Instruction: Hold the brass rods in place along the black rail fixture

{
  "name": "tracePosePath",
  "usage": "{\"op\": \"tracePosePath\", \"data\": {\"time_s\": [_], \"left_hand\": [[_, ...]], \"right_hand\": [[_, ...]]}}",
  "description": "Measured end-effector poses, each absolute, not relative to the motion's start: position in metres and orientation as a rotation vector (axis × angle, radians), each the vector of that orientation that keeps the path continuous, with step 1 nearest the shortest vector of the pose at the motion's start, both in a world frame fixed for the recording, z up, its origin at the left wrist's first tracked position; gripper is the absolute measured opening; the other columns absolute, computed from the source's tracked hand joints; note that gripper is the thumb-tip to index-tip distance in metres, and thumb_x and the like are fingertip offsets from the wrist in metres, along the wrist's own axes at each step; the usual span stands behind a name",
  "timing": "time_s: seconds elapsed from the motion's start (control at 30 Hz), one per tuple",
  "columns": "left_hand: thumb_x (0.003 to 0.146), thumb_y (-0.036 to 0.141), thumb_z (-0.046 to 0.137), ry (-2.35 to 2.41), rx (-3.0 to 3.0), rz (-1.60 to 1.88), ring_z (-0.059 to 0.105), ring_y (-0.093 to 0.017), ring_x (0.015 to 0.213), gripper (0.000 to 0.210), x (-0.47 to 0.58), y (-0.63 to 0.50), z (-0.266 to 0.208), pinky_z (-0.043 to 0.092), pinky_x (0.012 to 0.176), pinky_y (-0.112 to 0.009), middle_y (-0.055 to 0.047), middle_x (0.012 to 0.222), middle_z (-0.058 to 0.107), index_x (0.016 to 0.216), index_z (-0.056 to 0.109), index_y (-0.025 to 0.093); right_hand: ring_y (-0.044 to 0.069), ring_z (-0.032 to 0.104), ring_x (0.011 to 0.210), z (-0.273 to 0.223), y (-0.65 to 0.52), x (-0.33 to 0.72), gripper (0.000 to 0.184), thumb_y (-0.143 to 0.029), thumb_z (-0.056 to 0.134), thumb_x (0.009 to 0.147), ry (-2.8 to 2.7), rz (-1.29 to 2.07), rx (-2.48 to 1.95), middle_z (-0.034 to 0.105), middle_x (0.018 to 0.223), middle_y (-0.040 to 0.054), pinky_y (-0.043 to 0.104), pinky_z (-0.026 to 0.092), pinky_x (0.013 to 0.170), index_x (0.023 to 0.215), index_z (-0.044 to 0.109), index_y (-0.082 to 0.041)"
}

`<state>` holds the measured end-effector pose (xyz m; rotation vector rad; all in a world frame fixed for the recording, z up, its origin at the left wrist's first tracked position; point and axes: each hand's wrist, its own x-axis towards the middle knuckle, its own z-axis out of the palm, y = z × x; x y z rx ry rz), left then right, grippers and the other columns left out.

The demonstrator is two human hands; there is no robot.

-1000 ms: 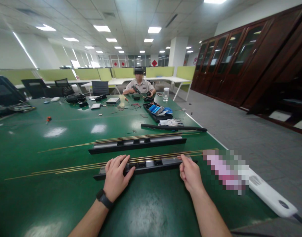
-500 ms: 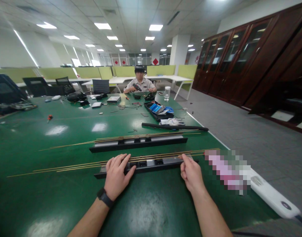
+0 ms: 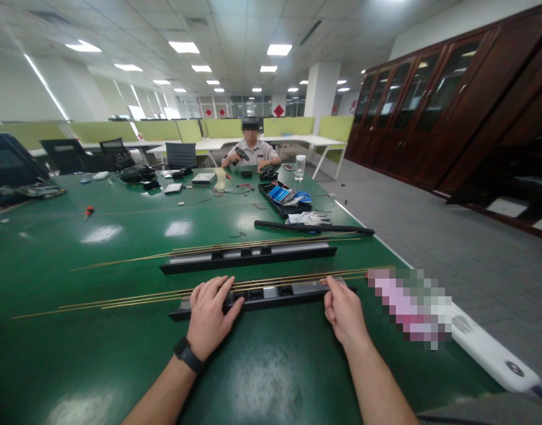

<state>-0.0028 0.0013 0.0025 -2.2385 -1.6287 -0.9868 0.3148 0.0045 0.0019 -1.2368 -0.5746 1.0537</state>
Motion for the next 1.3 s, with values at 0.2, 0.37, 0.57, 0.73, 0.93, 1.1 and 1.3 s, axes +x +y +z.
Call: {"op": "tracePosePath", "data": {"time_s": [0.2,0.37,0.57,0.73,0.93,1.1,1.3], "left_hand": [[0.097,0.040,0.066,-1.620,-2.229,-0.993,0.063,-0.030,0.127,0.040,-0.0027,0.0018,0.0021,0.037,0.114,-0.051,-0.011,0.134,0.070,0.134,0.067,0.023],[0.096,0.040,0.067,-1.635,-2.232,-0.981,0.062,-0.031,0.127,0.041,-0.0024,0.0017,0.0012,0.037,0.114,-0.051,-0.011,0.134,0.070,0.135,0.066,0.023],[0.097,0.040,0.066,-1.636,-2.237,-0.991,0.062,-0.030,0.128,0.041,-0.0024,0.0011,0.0024,0.037,0.114,-0.051,-0.011,0.134,0.070,0.135,0.066,0.024],[0.098,0.040,0.065,-1.640,-2.245,-0.988,0.061,-0.030,0.129,0.041,-0.0029,0.0013,0.0026,0.037,0.114,-0.051,-0.011,0.134,0.070,0.135,0.066,0.024],[0.098,0.040,0.064,-1.644,-2.248,-0.987,0.061,-0.030,0.128,0.040,-0.0027,0.0006,0.0051,0.037,0.114,-0.051,-0.012,0.133,0.070,0.134,0.066,0.024],[0.098,0.040,0.065,-1.647,-2.245,-0.989,0.061,-0.030,0.128,0.040,-0.0022,0.0000,0.0064,0.037,0.114,-0.051,-0.012,0.134,0.070,0.134,0.066,0.024],[0.097,0.040,0.065,-1.653,-2.251,-0.981,0.061,-0.030,0.128,0.040,-0.0021,0.0001,0.0067,0.038,0.114,-0.052,-0.012,0.134,0.070,0.134,0.066,0.024]], "right_hand": [[0.004,0.031,0.029,0.0016,0.0046,0.3149,0.044,-0.054,0.085,0.077,-0.574,1.051,-1.246,0.049,0.046,-0.0070,0.015,0.018,0.029,0.092,0.067,-0.016],[0.004,0.029,0.028,0.0019,0.0046,0.3141,0.045,-0.054,0.085,0.076,-0.585,1.047,-1.230,0.048,0.045,-0.0075,0.015,0.018,0.029,0.090,0.066,-0.017],[0.004,0.030,0.028,0.0015,0.0041,0.3141,0.045,-0.055,0.085,0.075,-0.581,1.046,-1.235,0.049,0.046,-0.0074,0.015,0.018,0.029,0.091,0.067,-0.017],[0.004,0.030,0.029,0.0015,0.0037,0.3150,0.045,-0.054,0.085,0.076,-0.582,1.049,-1.232,0.049,0.046,-0.0073,0.015,0.018,0.029,0.092,0.068,-0.016],[0.004,0.030,0.029,0.0035,0.0037,0.3137,0.043,-0.053,0.085,0.076,-0.585,1.050,-1.227,0.049,0.046,-0.0069,0.016,0.019,0.030,0.090,0.067,-0.017],[0.004,0.030,0.029,0.0058,0.0032,0.3127,0.043,-0.052,0.085,0.076,-0.574,1.050,-1.237,0.049,0.046,-0.0070,0.016,0.018,0.030,0.092,0.068,-0.016],[0.004,0.030,0.029,0.0046,0.0040,0.3133,0.044,-0.053,0.085,0.076,-0.573,1.051,-1.249,0.049,0.046,-0.0073,0.016,0.018,0.029,0.092,0.068,-0.016]]}}
